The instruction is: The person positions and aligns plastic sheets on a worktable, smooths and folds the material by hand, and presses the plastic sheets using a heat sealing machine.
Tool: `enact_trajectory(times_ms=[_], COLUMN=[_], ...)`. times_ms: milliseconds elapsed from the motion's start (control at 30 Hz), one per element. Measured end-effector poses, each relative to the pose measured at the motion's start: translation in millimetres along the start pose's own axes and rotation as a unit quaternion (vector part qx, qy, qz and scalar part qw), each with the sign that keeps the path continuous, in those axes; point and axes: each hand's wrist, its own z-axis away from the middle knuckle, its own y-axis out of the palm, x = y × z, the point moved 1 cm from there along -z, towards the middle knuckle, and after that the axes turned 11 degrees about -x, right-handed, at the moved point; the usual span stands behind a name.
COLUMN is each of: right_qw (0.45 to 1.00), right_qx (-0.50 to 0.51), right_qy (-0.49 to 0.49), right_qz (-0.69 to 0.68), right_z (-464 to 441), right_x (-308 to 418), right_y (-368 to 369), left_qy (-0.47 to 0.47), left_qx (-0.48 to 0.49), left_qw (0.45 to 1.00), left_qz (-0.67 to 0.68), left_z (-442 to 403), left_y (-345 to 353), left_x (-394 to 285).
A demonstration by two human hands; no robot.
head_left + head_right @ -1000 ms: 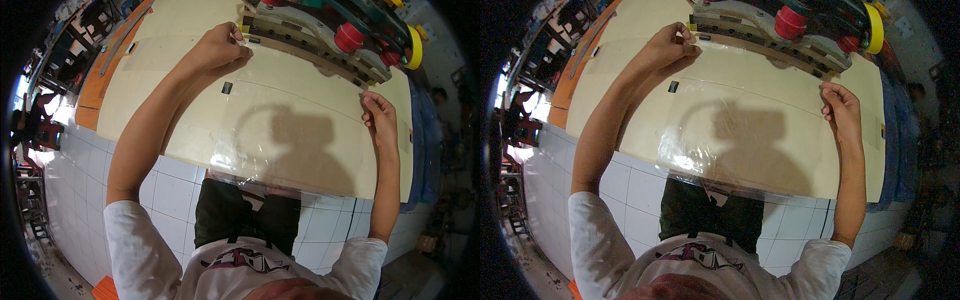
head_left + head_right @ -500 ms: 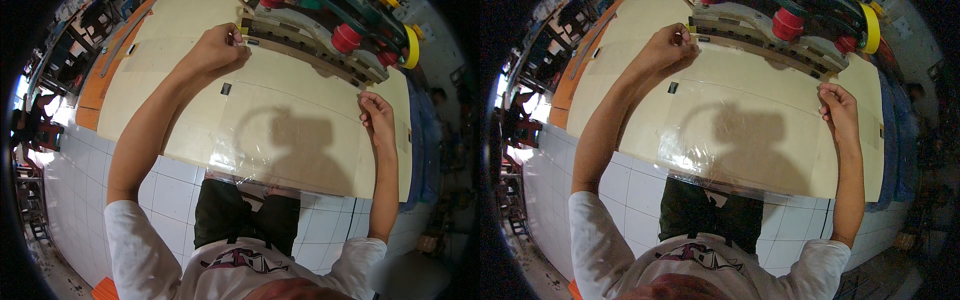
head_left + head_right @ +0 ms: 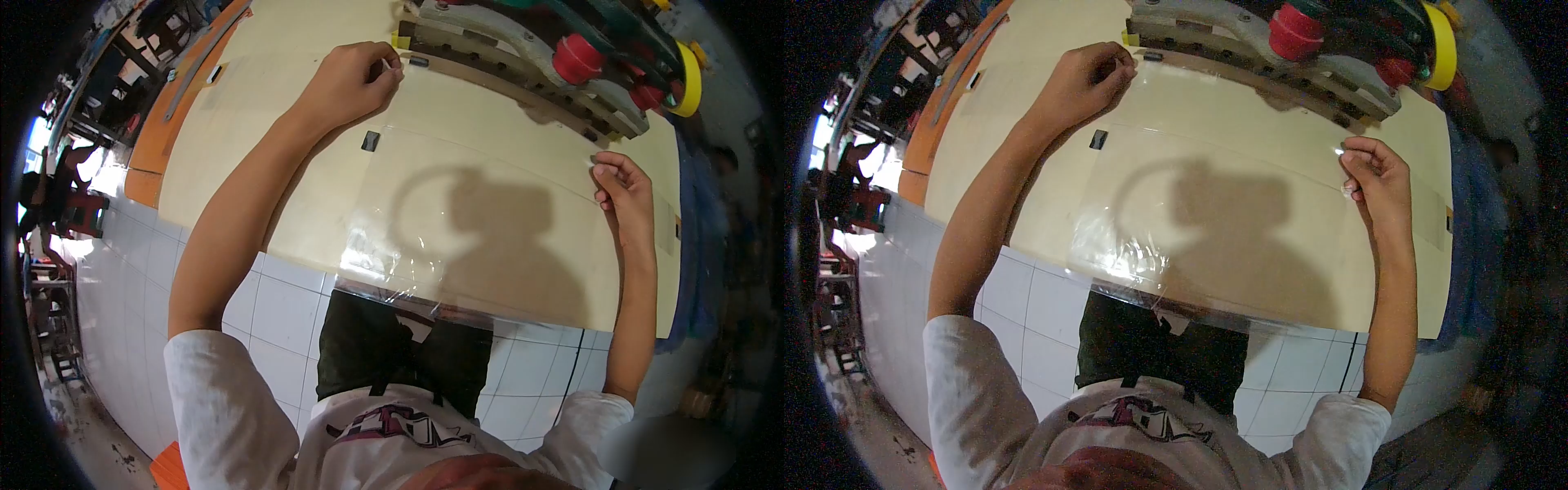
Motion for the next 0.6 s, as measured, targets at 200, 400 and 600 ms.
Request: enact_trajectory(times_ms=[200, 400, 600], right_qw=[1.0, 1.0, 0.999], right_qx=[-0.004, -0.005, 0.018], right_qy=[0.005, 0.0, 0.014], right_qz=[0.01, -0.012, -0.025], right_z=[-2, -7, -7], right_x=[-2, -9, -9], right_y=[-1, -6, -7], left_qy=[0.041, 0.038, 0.022], left_qx=[-0.016, -0.011, -0.011], left_qw=[0.998, 0.999, 0.999], left_qz=[-0.034, -0.034, -0.045], left_z=[0, -1, -1], left_y=[0, 1, 2], left_x=[3, 6, 6])
